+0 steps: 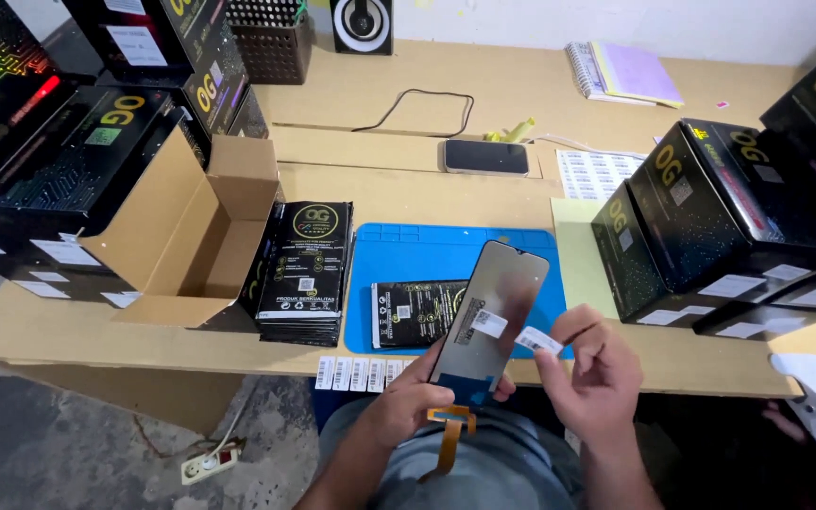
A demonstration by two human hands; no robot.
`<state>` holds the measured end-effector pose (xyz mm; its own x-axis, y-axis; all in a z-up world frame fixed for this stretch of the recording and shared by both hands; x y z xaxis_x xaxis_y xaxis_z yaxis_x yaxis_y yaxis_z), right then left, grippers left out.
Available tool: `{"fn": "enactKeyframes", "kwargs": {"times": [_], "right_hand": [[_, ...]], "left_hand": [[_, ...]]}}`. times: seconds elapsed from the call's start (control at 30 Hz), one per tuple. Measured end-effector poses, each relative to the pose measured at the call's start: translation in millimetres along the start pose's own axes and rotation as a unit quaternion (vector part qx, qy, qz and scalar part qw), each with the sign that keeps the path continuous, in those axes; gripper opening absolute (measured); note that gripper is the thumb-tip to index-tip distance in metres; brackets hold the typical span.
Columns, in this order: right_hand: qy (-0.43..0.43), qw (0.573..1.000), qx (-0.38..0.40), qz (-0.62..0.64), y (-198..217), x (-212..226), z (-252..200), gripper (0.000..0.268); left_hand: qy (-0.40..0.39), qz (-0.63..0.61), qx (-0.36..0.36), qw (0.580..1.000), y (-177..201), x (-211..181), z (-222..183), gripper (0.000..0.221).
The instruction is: Applying protective stickers to phone screens and placing them into retail boxes.
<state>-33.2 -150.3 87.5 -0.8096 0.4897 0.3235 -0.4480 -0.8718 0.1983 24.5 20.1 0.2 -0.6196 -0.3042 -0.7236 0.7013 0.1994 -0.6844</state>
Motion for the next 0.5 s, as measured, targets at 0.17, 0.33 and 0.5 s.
{"fn": "enactKeyframes", "kwargs": {"times": [0.17,0.33,0.5], "right_hand": [[0.018,0.993,0.011,-0.116,-15,-8,19,0.04],[0.012,0.99,0.019,-0.142,-23,-13,16,0.039],[0.006,0.991,0.008,-0.131,-22,-16,13,0.038]], "left_hand": [[0.012,0.047,-0.032,0.998,-4,0,5,0.074],[-0.027,0.095,-0.007,0.995,-11,-6,5,0.069],[-0.02,0.086,-0.013,0.996,-7,0,4,0.069]]}}
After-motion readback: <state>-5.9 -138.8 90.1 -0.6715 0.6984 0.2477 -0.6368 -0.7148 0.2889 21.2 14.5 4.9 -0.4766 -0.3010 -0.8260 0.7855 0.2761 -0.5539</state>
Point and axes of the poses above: each hand's wrist, its own z-axis towards the middle knuckle, its own y-axis out of the back of the hand, x = y × z, the point moved 4 cm from there along z, towards the middle knuckle, and after that the axes turned 15 degrees about y, right-handed, at the moved point
